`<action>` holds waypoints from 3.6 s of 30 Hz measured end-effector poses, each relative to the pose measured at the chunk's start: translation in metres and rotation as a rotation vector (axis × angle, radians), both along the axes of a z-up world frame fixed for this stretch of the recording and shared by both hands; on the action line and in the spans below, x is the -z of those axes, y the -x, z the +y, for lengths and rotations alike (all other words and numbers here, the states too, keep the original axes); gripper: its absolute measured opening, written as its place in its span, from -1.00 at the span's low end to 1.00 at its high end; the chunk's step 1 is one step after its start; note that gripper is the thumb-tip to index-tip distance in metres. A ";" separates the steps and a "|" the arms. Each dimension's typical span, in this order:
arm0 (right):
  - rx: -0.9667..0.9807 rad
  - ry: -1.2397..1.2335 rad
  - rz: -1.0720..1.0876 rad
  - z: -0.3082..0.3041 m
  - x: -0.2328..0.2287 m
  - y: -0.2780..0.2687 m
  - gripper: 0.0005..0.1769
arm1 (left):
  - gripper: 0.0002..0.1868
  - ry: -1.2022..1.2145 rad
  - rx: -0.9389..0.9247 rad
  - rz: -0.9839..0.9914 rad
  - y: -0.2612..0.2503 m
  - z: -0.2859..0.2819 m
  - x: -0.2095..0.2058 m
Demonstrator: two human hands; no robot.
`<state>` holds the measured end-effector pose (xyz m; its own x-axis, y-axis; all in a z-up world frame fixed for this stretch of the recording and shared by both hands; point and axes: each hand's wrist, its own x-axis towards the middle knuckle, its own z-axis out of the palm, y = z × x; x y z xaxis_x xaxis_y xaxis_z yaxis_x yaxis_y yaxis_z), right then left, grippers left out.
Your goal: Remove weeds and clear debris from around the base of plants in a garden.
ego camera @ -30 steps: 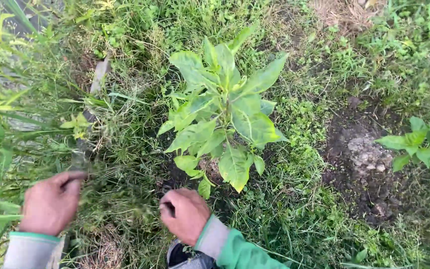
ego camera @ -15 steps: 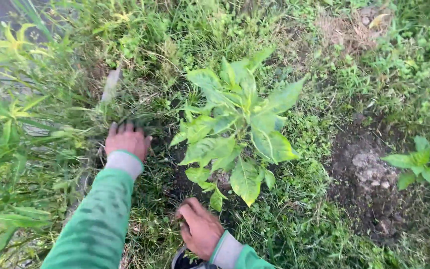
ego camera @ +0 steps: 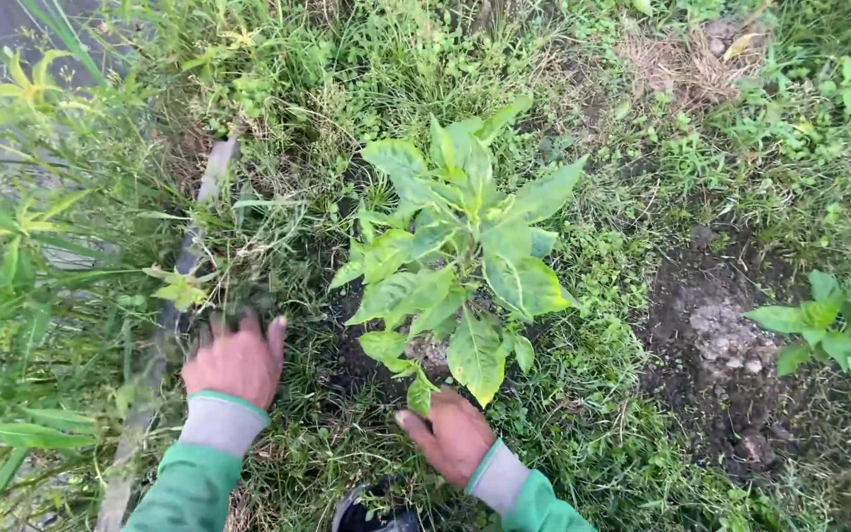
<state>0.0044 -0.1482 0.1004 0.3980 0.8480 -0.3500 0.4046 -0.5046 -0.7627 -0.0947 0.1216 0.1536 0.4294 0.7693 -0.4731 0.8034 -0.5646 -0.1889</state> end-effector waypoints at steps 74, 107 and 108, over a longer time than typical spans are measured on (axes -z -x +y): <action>-0.332 0.395 -0.530 -0.041 0.067 0.002 -0.85 | -0.42 0.315 0.721 -0.108 -0.036 -0.162 0.055; -0.408 0.454 -0.559 -0.270 -0.252 -0.256 -0.74 | -0.43 0.456 0.995 -0.116 -0.141 -0.226 -0.185; -0.405 0.453 -0.566 -0.281 -0.247 -0.259 -0.74 | -0.43 0.450 0.997 -0.119 -0.158 -0.240 -0.199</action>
